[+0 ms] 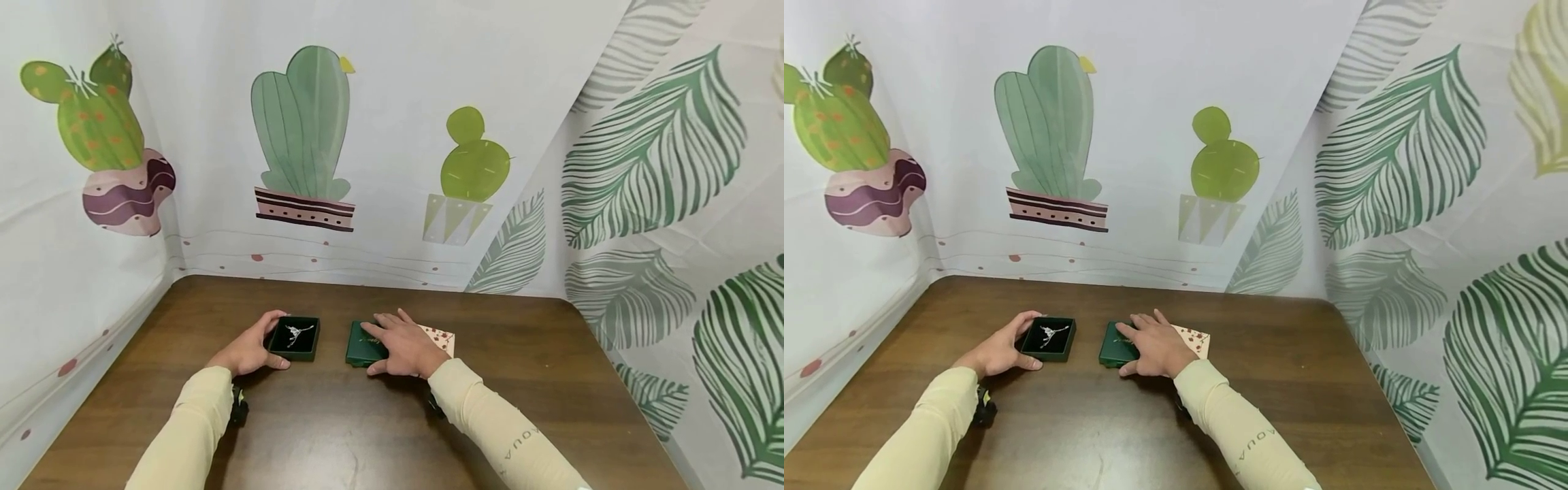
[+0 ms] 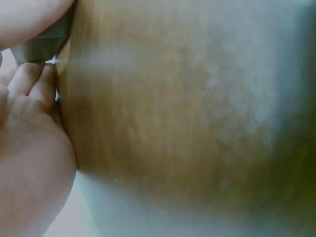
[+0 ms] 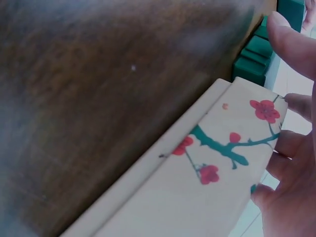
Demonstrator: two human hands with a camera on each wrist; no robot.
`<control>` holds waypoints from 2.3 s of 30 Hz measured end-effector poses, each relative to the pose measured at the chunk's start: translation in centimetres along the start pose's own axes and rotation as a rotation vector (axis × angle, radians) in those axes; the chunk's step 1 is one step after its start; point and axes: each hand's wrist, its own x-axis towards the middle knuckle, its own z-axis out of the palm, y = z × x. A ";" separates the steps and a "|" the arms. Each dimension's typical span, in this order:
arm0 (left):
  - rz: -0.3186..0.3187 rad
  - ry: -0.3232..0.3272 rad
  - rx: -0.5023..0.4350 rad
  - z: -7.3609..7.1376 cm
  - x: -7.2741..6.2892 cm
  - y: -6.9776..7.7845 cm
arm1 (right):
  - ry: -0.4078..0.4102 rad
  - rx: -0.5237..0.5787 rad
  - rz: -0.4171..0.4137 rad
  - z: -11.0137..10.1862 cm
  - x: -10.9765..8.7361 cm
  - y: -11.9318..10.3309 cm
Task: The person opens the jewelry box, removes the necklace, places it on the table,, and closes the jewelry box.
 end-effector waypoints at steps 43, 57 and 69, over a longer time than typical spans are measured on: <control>0.001 0.018 0.011 0.2 0.0 0.2 | 0.033 0.048 -0.068 -1.3 1.9 -1.5; -0.004 0.016 0.011 0.2 0.2 -0.3 | 0.028 0.030 -0.091 -2.0 2.8 -2.6; 0.004 0.013 0.009 0.2 0.2 -0.3 | 0.020 -0.001 -0.118 -2.6 3.7 -4.1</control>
